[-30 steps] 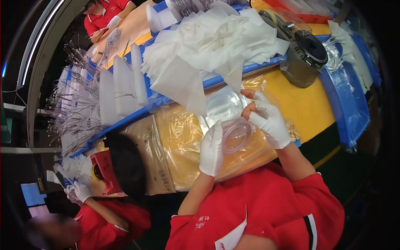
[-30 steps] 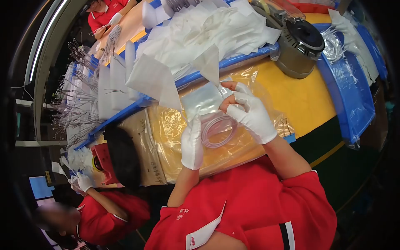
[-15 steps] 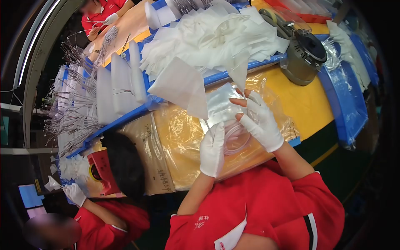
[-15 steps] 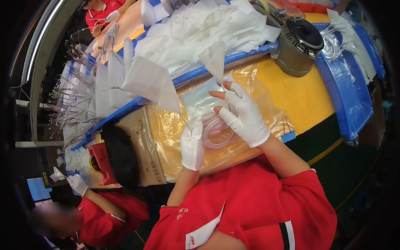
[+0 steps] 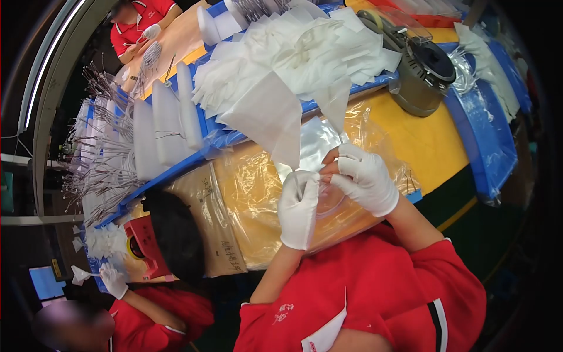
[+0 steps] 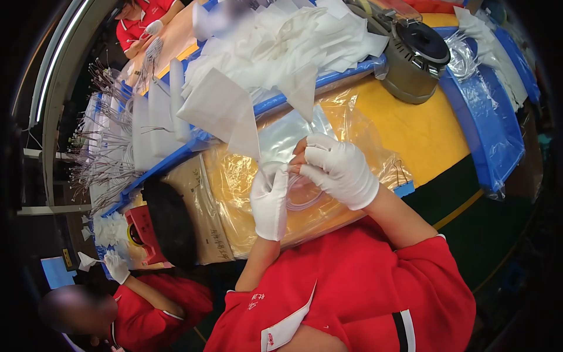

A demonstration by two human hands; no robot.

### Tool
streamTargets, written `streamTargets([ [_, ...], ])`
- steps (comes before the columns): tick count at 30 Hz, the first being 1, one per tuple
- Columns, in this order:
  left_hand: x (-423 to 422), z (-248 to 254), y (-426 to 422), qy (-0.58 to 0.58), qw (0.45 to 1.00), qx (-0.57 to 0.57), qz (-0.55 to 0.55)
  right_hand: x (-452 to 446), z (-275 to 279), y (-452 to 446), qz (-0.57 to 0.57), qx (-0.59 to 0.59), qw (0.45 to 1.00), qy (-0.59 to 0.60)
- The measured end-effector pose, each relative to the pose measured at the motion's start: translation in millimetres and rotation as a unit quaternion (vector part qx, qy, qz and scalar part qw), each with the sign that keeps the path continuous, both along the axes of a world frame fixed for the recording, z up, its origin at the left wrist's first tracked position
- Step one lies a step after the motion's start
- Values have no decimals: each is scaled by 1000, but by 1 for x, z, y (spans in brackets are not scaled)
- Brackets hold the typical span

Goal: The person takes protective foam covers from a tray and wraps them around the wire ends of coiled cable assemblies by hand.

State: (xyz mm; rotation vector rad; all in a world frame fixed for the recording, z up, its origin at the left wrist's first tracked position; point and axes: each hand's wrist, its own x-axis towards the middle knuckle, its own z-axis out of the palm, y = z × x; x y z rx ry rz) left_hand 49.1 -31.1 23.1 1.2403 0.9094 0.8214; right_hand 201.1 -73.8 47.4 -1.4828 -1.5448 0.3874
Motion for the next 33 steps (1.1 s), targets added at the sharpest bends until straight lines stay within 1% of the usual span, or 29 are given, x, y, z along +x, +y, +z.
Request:
streamTargets([
  [3, -6, 1, -1, 2, 999, 39, 21, 0, -4, -3, 25, -26, 996, 81],
  [6, -3, 22, -1, 16, 999, -8, -49, 8, 7, -9, 33, -57, 996, 52],
  [7, -2, 24, -2, 34, 995, -33, -85, 13, 10, -11, 38, -58, 997, 25],
  [8, -4, 25, -4, 53, 989, -56, -124, 18, 11, -13, 49, -45, 997, 28],
  [10, -14, 7, -4, 142, 977, -3, -158, 24, 9, -15, 73, -19, 996, 36],
  [13, -19, -3, 0, 85, 990, -25, -111, 22, -3, -15, 46, 79, 990, 105],
  [16, -16, -1, 8, 19, 996, -30, -82, 29, 21, -24, -66, -40, 982, 171],
  [17, -14, 6, 6, -2, 996, -29, -83, 33, 20, -23, -50, -45, 984, 163],
  [18, -12, 12, 4, -24, 996, -27, -82, 37, 12, -23, -3, -35, 994, 108],
  [19, -10, 15, 4, -26, 992, -41, -119, 40, -1, -24, 43, -25, 997, 51],
  [20, -5, 17, 2, 4, 993, -12, -117, 43, -8, -25, 89, -16, 996, -7],
  [21, 2, 19, -1, 34, 993, 17, -114, 46, -7, -27, 86, 10, 996, 24],
  [22, 6, 21, -2, 65, 991, 46, -108, 54, 2, -32, 35, -13, 998, 52],
  [23, -3, 4, 10, 94, 980, 54, -167, 67, 17, -41, -15, -36, 996, 80],
  [24, 0, 8, 10, 75, 985, 40, -152, 83, 27, -47, -64, -61, 990, 109],
  [25, 2, 15, 8, 57, 989, 26, -138, 99, 25, -50, -140, 36, 975, 169],
  [26, 2, 19, 7, 39, 992, 11, -123, 116, 22, -54, -213, 132, 941, 228],
  [27, -1, 17, 8, 45, 992, 6, -117, 137, 29, -61, -281, 183, 907, 254],
  [28, -7, 13, 11, 50, 993, 1, -111, 161, 34, -62, -329, 277, 872, 234],
  [29, -12, 9, 15, 55, 993, -4, -103, 193, 32, -72, -401, 267, 847, 224],
  [30, -16, 6, 18, 49, 994, -5, -98, 221, 34, -80, -438, 275, 838, 172],
  [31, -22, 2, 22, 42, 995, -8, -89, 245, 36, -83, -482, 288, 808, 175],
  [32, -28, -3, 22, 36, 997, -11, -74, 276, 27, -89, -492, 287, 808, 153],
  [33, -33, -6, 23, 34, 996, -21, -74, 298, 20, -94, -513, 247, 809, 147],
])
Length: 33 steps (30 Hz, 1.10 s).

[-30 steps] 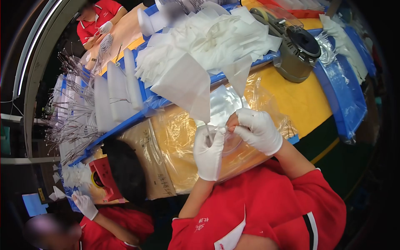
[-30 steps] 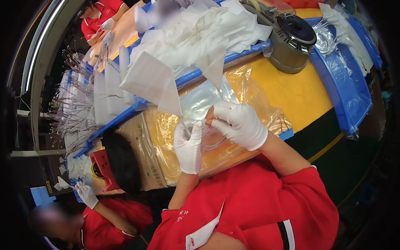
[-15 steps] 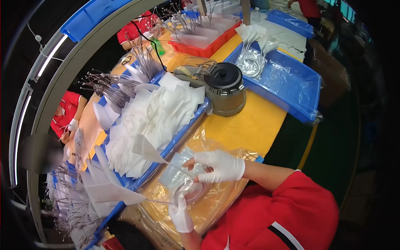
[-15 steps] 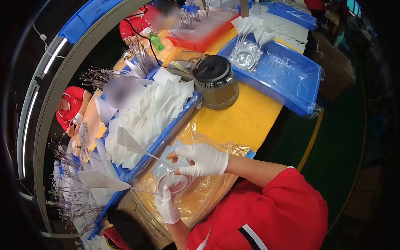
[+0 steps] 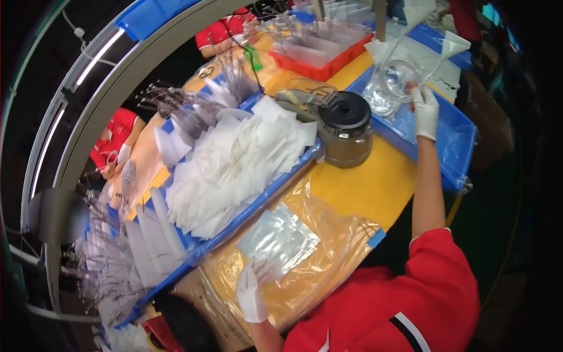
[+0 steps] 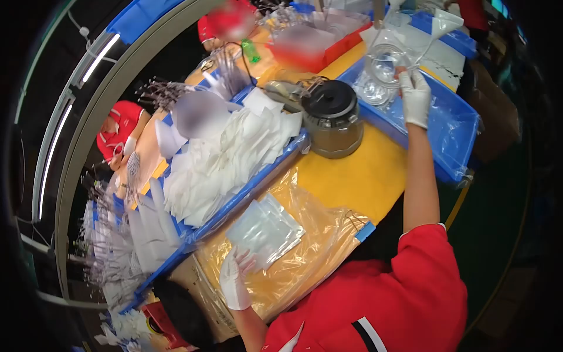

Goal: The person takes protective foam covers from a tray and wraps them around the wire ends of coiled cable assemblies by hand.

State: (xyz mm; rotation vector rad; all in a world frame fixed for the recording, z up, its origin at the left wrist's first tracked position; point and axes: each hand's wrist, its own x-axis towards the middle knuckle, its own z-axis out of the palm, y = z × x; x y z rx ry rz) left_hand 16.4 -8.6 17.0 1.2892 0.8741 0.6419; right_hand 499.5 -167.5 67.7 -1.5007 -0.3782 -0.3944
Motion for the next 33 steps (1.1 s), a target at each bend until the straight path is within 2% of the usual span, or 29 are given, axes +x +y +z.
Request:
streamTargets([
  [1, -2, 0, 2, 0, 1000, -10, 13, 27, -14, -9, -9, -98, 995, 17],
  [2, -7, 4, 4, 1, 999, -18, 39, 39, -23, -8, -29, -122, 991, 43],
  [3, -11, 10, 5, -1, 998, -31, 53, 64, -46, -15, 3, -117, 989, 93],
  [5, -20, 18, 10, -9, 995, -44, 86, 70, -64, -17, 4, -123, 986, 109],
  [7, -38, 11, 17, -17, 992, -33, 119, 87, -90, -30, 63, -87, 986, 129],
  [9, -59, 9, 24, -17, 986, -11, 168, 65, -84, -31, 92, -88, 987, 99],
  [12, -84, 8, 35, -27, 969, 24, 244, 27, -58, -21, 79, -89, 992, 50],
  [16, -113, 10, 49, -13, 944, 7, 331, -34, -6, 3, 54, -134, 990, -4],
  [19, -115, 3, 66, 37, 934, 61, 350, -51, 0, 16, 137, -134, 980, -48],
  [20, -114, -5, 77, 94, 923, 144, 344, -54, -1, 23, 158, -154, 973, -69],
  [23, -94, 37, 101, 300, 840, 330, 308, -94, 5, 53, 215, -129, 968, -29],
  [26, -71, 54, 132, 302, 815, 416, 269, -126, 9, 77, 252, -120, 959, -37],
  [29, -64, 42, 159, 349, 783, 474, 200, -140, 13, 82, 301, -141, 942, -51],
  [30, -63, 45, 161, 357, 763, 490, 225, -144, 15, 81, 296, -145, 943, -53],
  [33, -74, 51, 161, 274, 824, 398, 295, -147, 18, 74, 289, -162, 942, -52],
])
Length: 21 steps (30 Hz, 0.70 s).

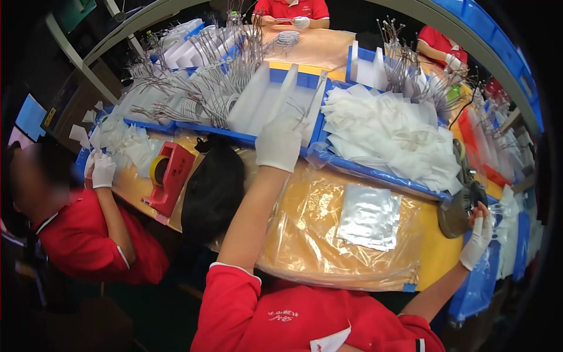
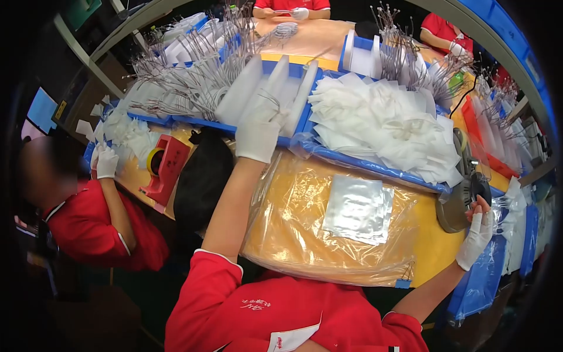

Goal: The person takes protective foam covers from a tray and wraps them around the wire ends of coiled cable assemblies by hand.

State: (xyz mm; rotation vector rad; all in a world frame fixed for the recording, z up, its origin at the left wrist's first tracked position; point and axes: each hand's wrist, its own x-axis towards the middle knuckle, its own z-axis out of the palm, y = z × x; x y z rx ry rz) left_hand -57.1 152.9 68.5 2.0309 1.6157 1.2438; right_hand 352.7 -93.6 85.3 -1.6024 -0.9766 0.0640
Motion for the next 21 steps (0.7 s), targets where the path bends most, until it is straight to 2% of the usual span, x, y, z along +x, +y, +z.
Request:
streamTargets([
  [3, -10, 20, -21, -157, 987, 26, 4, 1, -2, -3, 8, -10, 1000, 3],
  [4, -11, 26, -29, -192, 977, 90, -32, 0, -3, -1, 10, -12, 1000, 11],
  [6, -11, 38, -43, -201, 963, 171, -48, -7, -6, 5, 17, -18, 999, 31],
  [9, -2, 46, -70, -227, 946, 191, -130, -47, -3, 25, 125, -45, 989, 64],
  [10, 2, 53, -81, -180, 942, 222, -175, -65, -3, 33, 172, -57, 981, 70],
  [12, 7, 52, -102, -82, 955, 175, -225, -119, -1, 49, 308, -104, 942, 80],
  [14, 21, 40, -120, -45, 954, 184, -230, -179, 7, 59, 407, -165, 898, 28],
  [16, 32, 23, -134, -54, 957, 161, -234, -192, -23, 64, 440, -140, 870, -173],
  [18, 33, 9, -145, -62, 963, 138, -225, -194, -48, 61, 455, -116, 852, -231],
  [20, 18, 10, -158, -86, 958, 99, -257, -187, -62, 63, 461, -110, 867, -153],
  [21, 8, 14, -161, -99, 953, 80, -275, -205, -48, 65, 480, -122, 869, -9],
])
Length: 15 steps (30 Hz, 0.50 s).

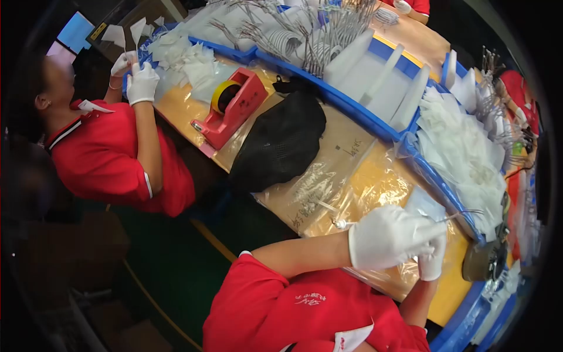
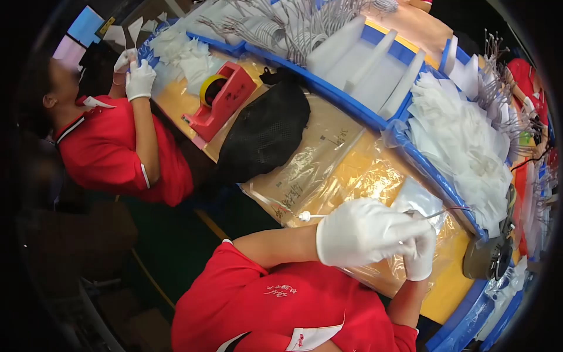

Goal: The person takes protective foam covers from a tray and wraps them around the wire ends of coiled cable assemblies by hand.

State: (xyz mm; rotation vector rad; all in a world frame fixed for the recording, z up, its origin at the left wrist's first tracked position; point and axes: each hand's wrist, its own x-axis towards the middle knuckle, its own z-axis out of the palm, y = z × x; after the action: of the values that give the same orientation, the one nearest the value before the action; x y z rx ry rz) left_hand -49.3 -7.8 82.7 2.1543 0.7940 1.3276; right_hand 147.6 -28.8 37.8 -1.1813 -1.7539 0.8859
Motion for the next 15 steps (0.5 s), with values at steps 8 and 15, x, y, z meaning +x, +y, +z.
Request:
streamTargets([
  [8, -129, -23, -12, 15, 980, 52, 193, -16, -10, 19, -97, -144, 980, 101],
  [15, -192, -82, -16, 147, 821, -78, 547, -12, -22, 41, -94, -109, 986, 89],
])
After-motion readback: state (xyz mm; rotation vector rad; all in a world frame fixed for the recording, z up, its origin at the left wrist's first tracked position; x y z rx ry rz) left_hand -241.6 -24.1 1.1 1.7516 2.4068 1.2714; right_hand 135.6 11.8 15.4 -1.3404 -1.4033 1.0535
